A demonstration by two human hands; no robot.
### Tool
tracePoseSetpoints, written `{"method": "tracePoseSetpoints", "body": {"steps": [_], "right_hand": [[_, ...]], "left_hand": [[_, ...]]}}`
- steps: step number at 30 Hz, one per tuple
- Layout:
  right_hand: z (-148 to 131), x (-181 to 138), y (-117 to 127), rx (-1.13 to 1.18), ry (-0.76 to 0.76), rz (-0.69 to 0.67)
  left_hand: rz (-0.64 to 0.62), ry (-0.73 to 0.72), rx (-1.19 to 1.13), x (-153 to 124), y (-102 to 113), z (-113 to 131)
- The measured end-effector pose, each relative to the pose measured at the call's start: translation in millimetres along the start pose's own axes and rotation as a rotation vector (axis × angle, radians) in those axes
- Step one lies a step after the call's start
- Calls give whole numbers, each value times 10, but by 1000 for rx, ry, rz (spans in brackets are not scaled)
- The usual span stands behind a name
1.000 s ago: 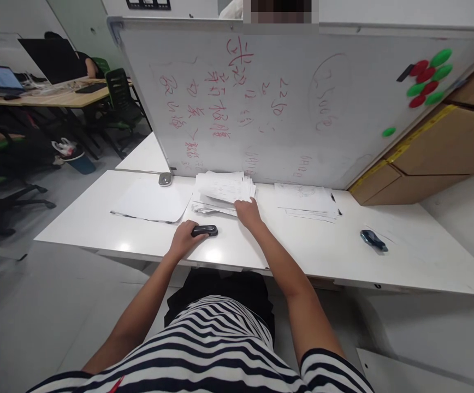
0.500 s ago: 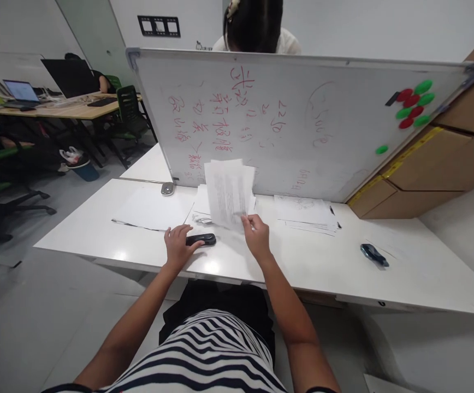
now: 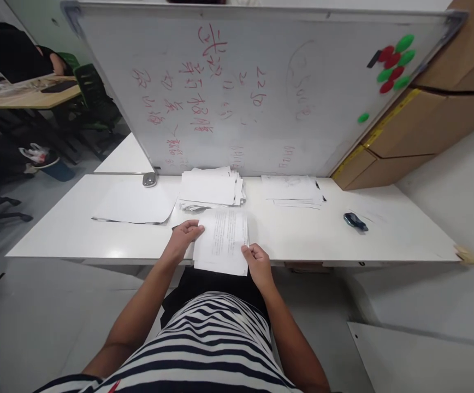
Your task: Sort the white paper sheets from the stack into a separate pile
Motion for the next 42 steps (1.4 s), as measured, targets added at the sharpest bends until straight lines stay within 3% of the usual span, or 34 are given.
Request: {"method": "tracePoseSetpoints", "body": {"steps": [4,12,19,22,26,29,31,33,35,37,40,42], "right_hand": [[215,-118,72,22,-72,87],[466,-188,127,79,-154,157],[389,-113,174,-5,-118,103],[213,-49,256,-40,-80,103],[-314,31,452,-270,69,180],[-836,57,521,-584,247,194],[-1109,79,461,-807,360,102],[-1242,117,357,-981,417,-52],[-1268,156,262,-1063,434,-202],[-1254,186,193,-1080,441,-299],[-1246,200,149,-1084,444,-330],[-1273,188,165,-1083,446,-293]], "left_hand": [[-98,28,148,23,-131,-147],[-103,-1,478,36,-210,-225],[-148,40,445,53,-264,-266],[-212,25,373,51,-348,-227],[-220,-3,377,23,-418,-152],[-69,-2,582,-41,-347,-77],[112,-95,689,-104,-259,43],[210,-262,714,-149,-224,166],[163,-380,681,-124,-234,217],[41,-388,602,-38,-241,193],[-108,-310,489,68,-236,128],[-103,-265,476,83,-218,112]]}}
Point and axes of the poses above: each hand's wrist, its own x-axis towards the middle knuckle, its own y-axis out of the back of the hand, z = x × y, the point moved 7 cm from there along x, towards the middle knuckle, and after that the axes turned 13 degrees about -z, right-handed, at the moved point
